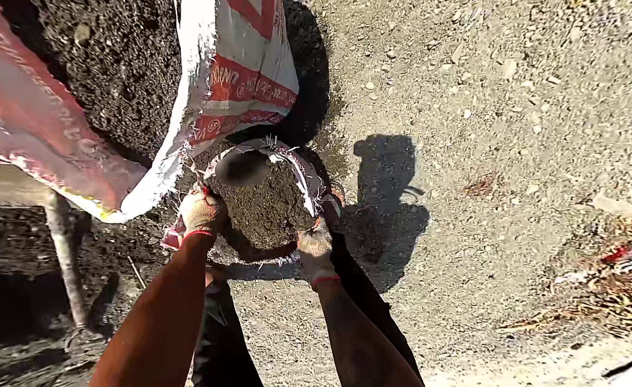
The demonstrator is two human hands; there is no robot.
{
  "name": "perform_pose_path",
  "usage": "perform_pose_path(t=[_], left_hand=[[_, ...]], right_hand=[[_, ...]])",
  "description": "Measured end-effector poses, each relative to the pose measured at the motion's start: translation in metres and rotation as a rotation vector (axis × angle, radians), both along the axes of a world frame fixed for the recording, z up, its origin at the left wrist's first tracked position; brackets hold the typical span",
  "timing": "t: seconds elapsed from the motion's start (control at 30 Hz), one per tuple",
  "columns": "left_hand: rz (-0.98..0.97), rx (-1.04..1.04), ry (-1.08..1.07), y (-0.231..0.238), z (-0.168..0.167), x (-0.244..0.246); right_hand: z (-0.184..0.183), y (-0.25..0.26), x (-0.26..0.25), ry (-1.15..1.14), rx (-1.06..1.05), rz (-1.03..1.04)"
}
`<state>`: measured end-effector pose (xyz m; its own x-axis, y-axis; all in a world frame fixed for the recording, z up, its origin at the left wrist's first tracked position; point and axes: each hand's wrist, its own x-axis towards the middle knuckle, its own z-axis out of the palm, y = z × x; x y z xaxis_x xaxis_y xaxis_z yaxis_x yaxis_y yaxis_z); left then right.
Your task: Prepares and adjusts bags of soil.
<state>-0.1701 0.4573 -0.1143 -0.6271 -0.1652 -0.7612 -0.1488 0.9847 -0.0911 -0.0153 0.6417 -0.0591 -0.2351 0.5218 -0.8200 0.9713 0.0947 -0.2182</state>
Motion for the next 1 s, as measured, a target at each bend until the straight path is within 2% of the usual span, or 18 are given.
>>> perform_pose_path(t=[0.07,0.13,0.27,0.33,0.4,0.5,0.53,0.63,0.7,0.77,0.87,1.0], left_hand=[[0.011,0.069,0.023,-0.012,-0.007,0.009],[0.056,0.225,0.044,-0.028,-0.010,0.014],[0.188,0.416,-0.145,-0.034,0.050,0.012],[0.242,0.462,-0.079,-0.045,0.080,0.029],[0.370,0.492,0.046,-0.059,0.094,0.053],[0.599,0.501,0.158,-0.063,0.096,0.060],[0.665,0.498,0.189,-0.059,0.095,0.060],[0.792,0.497,0.375,-0.057,0.084,0.062],[0.770,0.456,0.455,-0.064,0.078,0.055],[0.725,0.427,0.480,-0.070,0.069,0.052],[0.663,0.388,0.321,-0.076,0.061,0.062],[0.486,0.287,-0.115,-0.084,0.045,0.081]], right_hand=[[0.002,0.003,-0.001,-0.032,-0.031,-0.018],[-0.001,0.006,-0.003,-0.019,-0.039,-0.037],[-0.002,0.009,-0.003,-0.006,-0.045,-0.066],[-0.006,0.007,-0.002,-0.002,-0.012,-0.139],[-0.006,0.004,-0.002,-0.028,0.027,-0.170],[0.001,-0.004,-0.003,-0.132,0.047,0.080],[0.004,-0.007,-0.001,-0.126,0.054,0.080],[0.011,-0.028,0.017,0.234,0.080,-0.457],[0.022,-0.043,0.024,0.438,0.051,-0.561],[0.028,-0.045,0.026,0.479,-0.031,-0.550],[0.032,-0.040,0.026,0.411,-0.066,-0.484],[0.033,-0.045,0.018,0.376,0.003,-0.422]])
